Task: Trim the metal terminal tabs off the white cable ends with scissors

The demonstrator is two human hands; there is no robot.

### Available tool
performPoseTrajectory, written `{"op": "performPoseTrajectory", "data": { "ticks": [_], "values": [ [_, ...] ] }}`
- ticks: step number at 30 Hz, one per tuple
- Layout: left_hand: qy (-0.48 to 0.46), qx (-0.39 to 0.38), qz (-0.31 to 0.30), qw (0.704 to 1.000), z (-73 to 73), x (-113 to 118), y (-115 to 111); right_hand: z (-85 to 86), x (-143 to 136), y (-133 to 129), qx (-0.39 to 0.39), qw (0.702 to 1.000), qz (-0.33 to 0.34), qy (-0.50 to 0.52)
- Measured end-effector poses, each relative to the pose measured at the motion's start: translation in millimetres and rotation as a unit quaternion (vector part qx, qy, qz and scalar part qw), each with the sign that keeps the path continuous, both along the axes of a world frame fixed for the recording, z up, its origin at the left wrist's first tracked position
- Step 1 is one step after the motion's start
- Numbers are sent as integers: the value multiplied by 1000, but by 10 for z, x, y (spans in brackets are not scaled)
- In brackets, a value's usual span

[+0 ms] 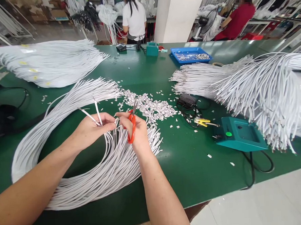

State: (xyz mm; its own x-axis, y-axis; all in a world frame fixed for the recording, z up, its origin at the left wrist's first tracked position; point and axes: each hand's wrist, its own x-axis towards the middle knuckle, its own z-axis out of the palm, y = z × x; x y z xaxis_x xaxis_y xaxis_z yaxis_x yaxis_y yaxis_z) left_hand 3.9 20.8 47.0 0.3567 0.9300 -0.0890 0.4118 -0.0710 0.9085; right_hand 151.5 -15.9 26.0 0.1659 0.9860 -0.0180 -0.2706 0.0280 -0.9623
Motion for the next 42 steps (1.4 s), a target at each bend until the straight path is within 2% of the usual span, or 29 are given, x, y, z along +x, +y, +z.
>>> {"op": "performPoseTrajectory", "data": {
  "ticks": [6, 11, 15, 17, 19, 21, 25, 29, 31, 37, 39, 42],
  "values": [
    [-30, -17, -22, 999, 4, -33, 15, -66, 82, 44, -1, 1000, 8, -10],
    [-65, -3, 34, 997, -91, -26, 17, -87, -30, 22, -19, 998, -48, -27],
    [-70, 33, 66, 995, -151, -19, 45, -72, -117, -12, 41, 997, -47, -45],
    [-75, 33, 69, 994, -162, -23, 67, -78, -104, -7, 48, 994, -79, -52],
    [-89, 23, 63, 994, -166, -28, 88, -98, -62, 11, 30, 986, -153, -66],
    [-116, -3, 46, 992, -167, -31, 106, -120, -22, 27, 22, 977, -195, -79],
    [-185, -72, 33, 980, -161, -42, 121, -114, -12, 20, 66, 978, -180, -88],
    [-141, -73, 30, 987, -137, -65, 112, -24, -6, 42, 75, 974, -200, -82],
    [-125, -66, 11, 990, -114, -76, 103, 54, 32, 90, 76, 981, -168, -61],
    [-157, -95, -51, 982, -31, -106, 76, 324, 165, 248, 53, 998, 16, -30],
    [-177, -115, -65, 975, -5, -112, 67, 363, 159, 274, 43, 998, 45, -17],
    [-238, -144, -52, 959, 25, -106, 62, 355, 74, 284, 40, 998, 43, 15]
  ]
}}
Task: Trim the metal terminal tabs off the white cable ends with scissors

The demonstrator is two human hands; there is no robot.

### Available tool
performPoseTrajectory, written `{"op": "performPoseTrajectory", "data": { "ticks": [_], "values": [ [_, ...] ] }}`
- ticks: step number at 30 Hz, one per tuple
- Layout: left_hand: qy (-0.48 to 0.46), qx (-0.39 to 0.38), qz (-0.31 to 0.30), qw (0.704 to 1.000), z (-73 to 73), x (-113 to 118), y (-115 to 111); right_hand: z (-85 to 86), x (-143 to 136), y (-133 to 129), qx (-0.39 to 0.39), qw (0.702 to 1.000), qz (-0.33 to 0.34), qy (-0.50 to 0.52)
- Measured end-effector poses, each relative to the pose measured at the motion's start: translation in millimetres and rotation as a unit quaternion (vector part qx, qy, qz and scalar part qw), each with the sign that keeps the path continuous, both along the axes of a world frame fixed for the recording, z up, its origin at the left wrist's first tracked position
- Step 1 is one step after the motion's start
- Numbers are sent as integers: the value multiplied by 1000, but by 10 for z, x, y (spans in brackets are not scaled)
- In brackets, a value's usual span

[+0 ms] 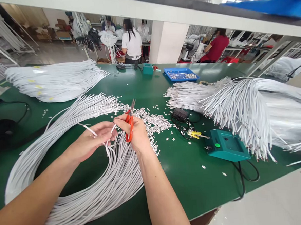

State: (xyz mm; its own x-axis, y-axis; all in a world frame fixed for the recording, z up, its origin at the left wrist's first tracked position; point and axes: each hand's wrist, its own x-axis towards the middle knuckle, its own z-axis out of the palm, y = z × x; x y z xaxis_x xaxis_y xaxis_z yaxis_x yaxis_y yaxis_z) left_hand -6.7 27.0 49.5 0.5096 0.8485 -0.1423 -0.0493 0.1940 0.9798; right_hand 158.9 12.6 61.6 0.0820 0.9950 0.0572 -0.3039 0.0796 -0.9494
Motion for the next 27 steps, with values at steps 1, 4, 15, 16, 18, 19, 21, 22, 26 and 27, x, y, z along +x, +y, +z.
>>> {"op": "performPoseTrajectory", "data": {
  "ticks": [1, 4, 15, 16, 18, 19, 21, 22, 26, 27],
  "values": [
    [-16, -4, 15, 1000, 3, 4, 2, -11, -45, -3, 0, 1000, -3, 9],
    [-32, 28, 71, 997, -9, 9, 19, -41, -187, -20, 1, 1000, -8, 14],
    [20, 72, 141, 987, -48, -44, 60, -189, -67, -51, -4, 932, -78, -354],
    [24, 76, 143, 987, -54, -46, 62, -200, -49, -56, 0, 913, -71, -402],
    [31, 85, 144, 985, -70, -50, 68, -202, -33, -60, 10, 881, -61, -470],
    [35, 90, 142, 985, -78, -52, 72, -192, -34, -59, 13, 866, -59, -496],
    [45, 104, 141, 984, -91, -57, 82, -157, -44, -56, 17, 842, -58, -535],
    [50, 112, 142, 982, -94, -59, 86, -134, -51, -55, 19, 833, -56, -551],
    [79, 141, 145, 976, -80, -61, 91, -50, -57, -67, 26, 798, -46, -600],
    [87, 150, 145, 974, -72, -59, 88, -38, -53, -74, 28, 787, -46, -614]
  ]
}}
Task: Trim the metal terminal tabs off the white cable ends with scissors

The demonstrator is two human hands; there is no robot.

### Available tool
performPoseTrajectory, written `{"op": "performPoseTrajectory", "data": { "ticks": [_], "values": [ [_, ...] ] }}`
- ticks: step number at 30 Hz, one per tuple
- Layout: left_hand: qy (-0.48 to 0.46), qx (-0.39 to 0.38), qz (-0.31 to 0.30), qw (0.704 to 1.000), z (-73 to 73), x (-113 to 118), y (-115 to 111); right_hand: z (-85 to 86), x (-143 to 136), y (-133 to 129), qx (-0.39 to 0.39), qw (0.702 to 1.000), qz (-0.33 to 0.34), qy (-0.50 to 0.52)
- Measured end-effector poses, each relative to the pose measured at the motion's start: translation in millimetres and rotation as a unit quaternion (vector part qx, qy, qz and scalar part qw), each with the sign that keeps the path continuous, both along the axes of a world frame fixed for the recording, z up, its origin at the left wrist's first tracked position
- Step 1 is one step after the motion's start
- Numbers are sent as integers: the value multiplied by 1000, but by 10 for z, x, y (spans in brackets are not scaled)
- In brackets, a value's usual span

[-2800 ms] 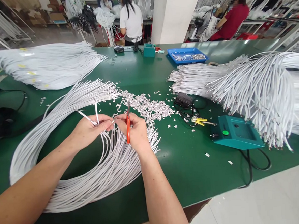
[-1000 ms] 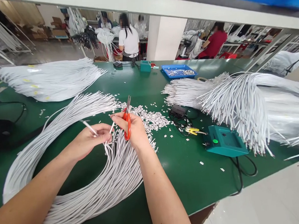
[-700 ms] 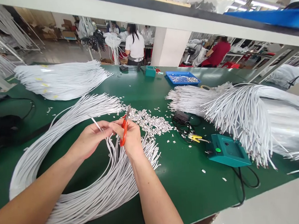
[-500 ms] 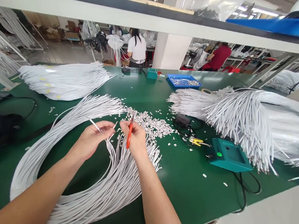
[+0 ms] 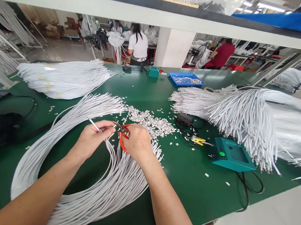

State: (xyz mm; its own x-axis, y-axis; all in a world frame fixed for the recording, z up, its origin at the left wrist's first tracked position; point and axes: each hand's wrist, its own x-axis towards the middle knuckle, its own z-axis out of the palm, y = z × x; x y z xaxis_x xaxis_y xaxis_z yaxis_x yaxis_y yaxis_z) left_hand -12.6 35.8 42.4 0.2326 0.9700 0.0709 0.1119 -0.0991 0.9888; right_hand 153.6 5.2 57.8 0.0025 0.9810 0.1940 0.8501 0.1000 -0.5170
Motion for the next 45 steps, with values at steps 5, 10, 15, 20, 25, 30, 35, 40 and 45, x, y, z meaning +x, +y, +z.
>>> {"op": "performPoseTrajectory", "data": {
  "ticks": [5, 10, 15, 20, 25, 30, 35, 40, 45],
  "values": [
    [50, 44, 13, 998, 13, 15, -18, -20, 23, -27, 28, 996, -15, -86],
    [83, 68, 23, 994, -27, 26, -35, -98, 24, -44, 47, 991, -29, -118],
    [98, 31, 14, 995, 22, 47, -76, -117, 10, -73, 32, 994, -33, -102],
    [123, 33, -21, 992, 72, 45, -82, -105, 33, -96, 3, 999, -23, -47],
    [109, 27, -54, 992, 72, 37, -68, -57, 101, -76, -51, 963, 7, 264],
    [106, 22, -78, 991, 85, 25, -64, 2, 52, -16, -42, 868, 9, 494],
    [106, 33, -86, 990, 116, 15, -58, 8, -17, -6, -42, 846, 5, 531],
    [95, 16, -85, 992, 131, 10, -64, -12, -23, -10, -41, 834, -5, 550],
    [56, -16, -62, 996, 116, 28, -91, -33, -116, -23, -18, 835, -20, 550]
  ]
}}
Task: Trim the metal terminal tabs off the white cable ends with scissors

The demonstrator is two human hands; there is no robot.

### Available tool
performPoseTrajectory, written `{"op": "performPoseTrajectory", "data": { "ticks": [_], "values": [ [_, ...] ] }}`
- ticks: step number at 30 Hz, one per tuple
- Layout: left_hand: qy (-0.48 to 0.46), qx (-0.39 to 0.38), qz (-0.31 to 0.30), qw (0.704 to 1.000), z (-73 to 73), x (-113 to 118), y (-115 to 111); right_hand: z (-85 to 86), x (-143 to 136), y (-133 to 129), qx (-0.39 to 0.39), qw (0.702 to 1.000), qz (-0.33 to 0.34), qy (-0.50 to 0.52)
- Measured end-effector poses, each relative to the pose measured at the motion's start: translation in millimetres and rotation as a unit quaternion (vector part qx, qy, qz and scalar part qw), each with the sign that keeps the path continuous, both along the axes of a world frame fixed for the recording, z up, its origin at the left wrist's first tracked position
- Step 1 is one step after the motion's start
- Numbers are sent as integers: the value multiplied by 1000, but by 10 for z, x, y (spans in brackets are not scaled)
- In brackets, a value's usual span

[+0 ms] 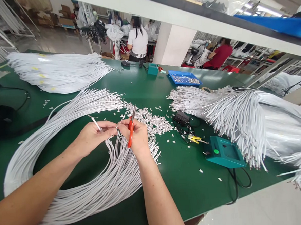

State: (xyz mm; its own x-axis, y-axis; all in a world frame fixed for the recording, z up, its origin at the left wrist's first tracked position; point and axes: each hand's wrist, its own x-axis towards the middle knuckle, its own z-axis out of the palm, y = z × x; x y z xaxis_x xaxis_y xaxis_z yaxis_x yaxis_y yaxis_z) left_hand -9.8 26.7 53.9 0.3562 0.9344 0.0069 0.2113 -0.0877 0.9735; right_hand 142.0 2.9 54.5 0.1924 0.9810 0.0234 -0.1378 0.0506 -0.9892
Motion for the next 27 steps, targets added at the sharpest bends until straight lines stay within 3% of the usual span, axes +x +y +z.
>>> {"op": "performPoseTrajectory", "data": {
  "ticks": [4, 9, 12, 19, 27],
  "values": [
    [-2, 20, 29, 999, 2, 29, -28, 45, -75, -33, -8, 999, -38, -32],
    [41, 48, -6, 998, 6, 2, -5, 70, 26, -30, -11, 999, 42, 9],
    [53, 54, -16, 997, 9, -14, 12, 47, 74, -13, -16, 999, 34, -4],
    [-32, -1, -7, 999, 14, 9, 7, -21, -3, 12, -24, 999, -10, 21],
    [-16, -1, -24, 1000, -9, -14, 28, -1, 12, 1, -11, 1000, -3, 7]
  ]
}}
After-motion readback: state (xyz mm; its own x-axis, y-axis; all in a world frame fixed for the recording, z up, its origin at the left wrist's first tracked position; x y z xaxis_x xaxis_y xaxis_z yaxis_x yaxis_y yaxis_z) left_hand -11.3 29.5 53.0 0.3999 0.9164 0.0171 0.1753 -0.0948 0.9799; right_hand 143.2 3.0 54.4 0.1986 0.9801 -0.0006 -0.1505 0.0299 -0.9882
